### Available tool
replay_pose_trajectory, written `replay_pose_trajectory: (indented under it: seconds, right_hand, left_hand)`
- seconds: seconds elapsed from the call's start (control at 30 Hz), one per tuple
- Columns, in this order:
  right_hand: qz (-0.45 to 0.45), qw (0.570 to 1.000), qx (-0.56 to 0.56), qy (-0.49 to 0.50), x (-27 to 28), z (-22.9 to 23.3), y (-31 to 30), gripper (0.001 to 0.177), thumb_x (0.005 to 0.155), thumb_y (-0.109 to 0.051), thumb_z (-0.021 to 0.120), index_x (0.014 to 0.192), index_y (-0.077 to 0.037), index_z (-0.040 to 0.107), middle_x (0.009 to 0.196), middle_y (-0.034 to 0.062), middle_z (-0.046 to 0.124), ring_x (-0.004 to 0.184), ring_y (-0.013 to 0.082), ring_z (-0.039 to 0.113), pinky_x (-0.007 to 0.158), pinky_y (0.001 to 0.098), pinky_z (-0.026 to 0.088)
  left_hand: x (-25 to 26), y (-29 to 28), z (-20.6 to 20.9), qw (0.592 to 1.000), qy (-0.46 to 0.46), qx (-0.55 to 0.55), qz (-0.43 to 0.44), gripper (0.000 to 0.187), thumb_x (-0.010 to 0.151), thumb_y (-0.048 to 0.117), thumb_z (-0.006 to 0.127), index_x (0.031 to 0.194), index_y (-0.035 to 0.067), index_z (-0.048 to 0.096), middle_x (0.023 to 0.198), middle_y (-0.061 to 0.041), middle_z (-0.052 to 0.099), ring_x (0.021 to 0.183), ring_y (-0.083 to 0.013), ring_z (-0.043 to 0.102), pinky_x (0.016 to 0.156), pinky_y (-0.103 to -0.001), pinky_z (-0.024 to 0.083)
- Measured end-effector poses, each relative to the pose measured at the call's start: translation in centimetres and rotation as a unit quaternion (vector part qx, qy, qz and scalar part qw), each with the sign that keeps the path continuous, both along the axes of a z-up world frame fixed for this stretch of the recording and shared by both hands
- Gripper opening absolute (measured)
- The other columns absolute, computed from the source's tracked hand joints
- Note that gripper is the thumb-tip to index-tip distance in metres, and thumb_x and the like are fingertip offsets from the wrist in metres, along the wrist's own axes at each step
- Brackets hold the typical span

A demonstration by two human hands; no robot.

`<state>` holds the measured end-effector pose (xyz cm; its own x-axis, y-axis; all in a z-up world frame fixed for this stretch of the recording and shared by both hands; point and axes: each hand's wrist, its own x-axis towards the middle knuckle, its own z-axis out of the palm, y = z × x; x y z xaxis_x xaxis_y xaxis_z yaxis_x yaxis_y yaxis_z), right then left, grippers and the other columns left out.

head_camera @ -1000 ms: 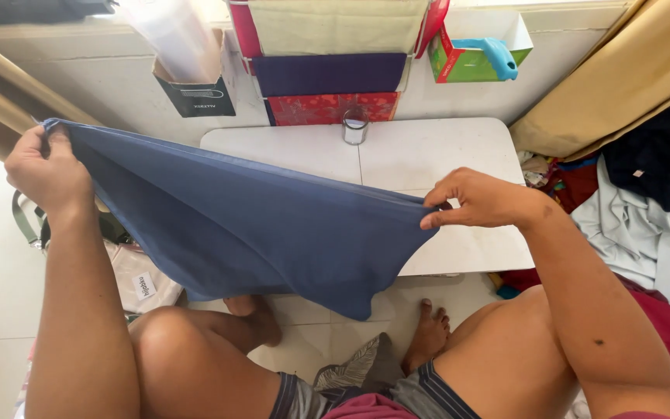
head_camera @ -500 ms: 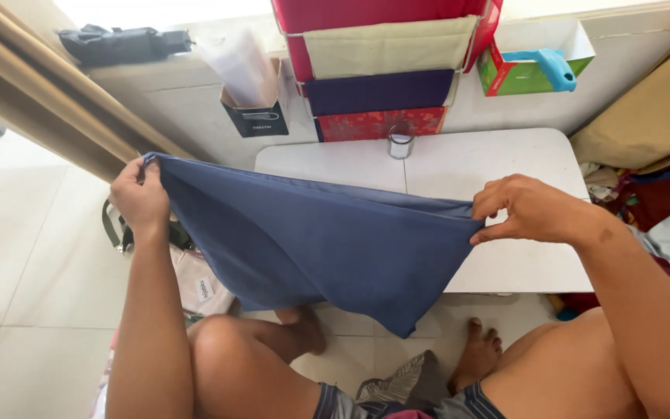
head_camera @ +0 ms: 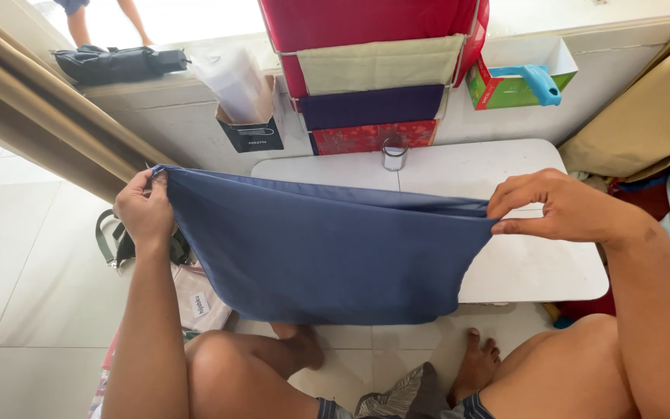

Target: Unfolding a blue piece of fabric on a small table and using a lint roller to remove lint or dust from its surface.

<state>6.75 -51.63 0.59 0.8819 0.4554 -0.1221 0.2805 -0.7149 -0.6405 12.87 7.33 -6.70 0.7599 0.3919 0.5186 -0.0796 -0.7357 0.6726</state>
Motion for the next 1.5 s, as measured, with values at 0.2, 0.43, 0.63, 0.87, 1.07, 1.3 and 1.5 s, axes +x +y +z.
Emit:
replay_pose_trajectory:
  seconds: [0.2, 0.43, 0.63, 0.87, 1.07, 1.3, 1.5]
  right_hand:
    - [0.083, 0.986, 0.126, -0.076, -0.1, -0.1, 0.1, 0.014, 0.063, -0.011, 0.091, 0.076, -0.01, 0.086, 0.077, -0.0035, 0.081, 0.069, 0.0129, 0.065, 0.076, 0.0299, 0.052]
    - [-0.004, 0.992, 0.001, -0.127, -0.2, 0.2, -0.2, 0.016, 0.076, -0.026, 0.083, 0.085, -0.012, 0.082, 0.088, 0.0003, 0.076, 0.082, 0.0182, 0.064, 0.079, 0.0327, 0.052]
    - [-0.062, 0.933, -0.042, -0.351, 1.2, -2.7, -1.6, 0.035, 0.076, -0.031, 0.091, 0.078, -0.002, 0.072, 0.112, 0.0043, 0.062, 0.107, 0.0216, 0.054, 0.095, 0.0345, 0.046]
    - [-0.205, 0.956, 0.197, -0.073, 1.3, -3.0, -6.3, 0.023, 0.075, 0.003, 0.086, 0.077, -0.002, 0.064, 0.085, 0.0058, 0.071, 0.064, 0.0071, 0.048, 0.059, 0.0196, 0.039]
    - [-0.189, 0.97, 0.09, 0.124, -1.2, 0.4, -9.3, 0.088, 0.073, 0.017, 0.077, 0.153, -0.011, 0.056, 0.076, 0.0228, 0.074, 0.052, 0.0218, 0.05, 0.045, 0.0303, 0.029]
    - [-0.063, 0.985, 0.117, 0.106, -3.5, -2.0, -18.6, 0.102, 0.05, 0.01, 0.092, 0.145, -0.001, 0.057, 0.051, 0.0191, 0.084, 0.045, 0.0255, 0.082, 0.047, 0.0329, 0.069]
    - [-0.263, 0.96, -0.076, -0.058, -1.9, -0.4, -11.0, 0.039, 0.084, 0.006, 0.08, 0.122, 0.002, 0.076, 0.084, 0.0219, 0.072, 0.067, 0.0298, 0.063, 0.064, 0.0386, 0.052]
  left_hand:
    - [0.0, 0.5, -0.4, 1.0, 0.018, -0.002, 0.006, 0.012, 0.106, 0.009, 0.071, 0.112, 0.003, 0.079, 0.074, -0.001, 0.066, 0.053, -0.0078, 0.045, 0.048, -0.023, 0.035]
    - [0.1, 1.0, -0.8, 0.999, 0.018, -0.042, -0.015, 0.013, 0.108, 0.01, 0.068, 0.114, 0.004, 0.077, 0.078, 0.0, 0.064, 0.056, -0.0068, 0.044, 0.051, -0.023, 0.035]
    - [-0.9, -1.4, 1.5, 0.992, 0.036, -0.1, -0.073, 0.014, 0.113, 0.013, 0.063, 0.114, 0.006, 0.074, 0.086, 0.002, 0.063, 0.072, -0.0071, 0.049, 0.068, -0.022, 0.04]
    - [-2.0, -2.2, 2.7, 0.912, 0.149, -0.302, -0.235, 0.017, 0.104, 0.021, 0.067, 0.116, 0.01, 0.073, 0.095, 0.002, 0.066, 0.089, -0.007, 0.057, 0.085, -0.024, 0.05]
    - [-4.5, -1.2, 5.6, 0.853, 0.321, -0.266, -0.314, 0.02, 0.096, 0.01, 0.067, 0.11, -0.002, 0.076, 0.093, -0.012, 0.073, 0.086, -0.0184, 0.063, 0.087, -0.03, 0.051]
    - [-6.6, -0.1, 7.9, 0.743, 0.225, -0.251, -0.578, 0.014, 0.092, 0.008, 0.066, 0.096, 0.0, 0.076, 0.083, -0.008, 0.07, 0.073, -0.0154, 0.063, 0.067, -0.029, 0.053]
    - [-5.3, -6.4, 8.7, 0.913, 0.178, -0.114, -0.349, 0.015, 0.099, 0.007, 0.07, 0.111, 0.0, 0.075, 0.084, -0.006, 0.066, 0.07, -0.0113, 0.051, 0.065, -0.023, 0.041]
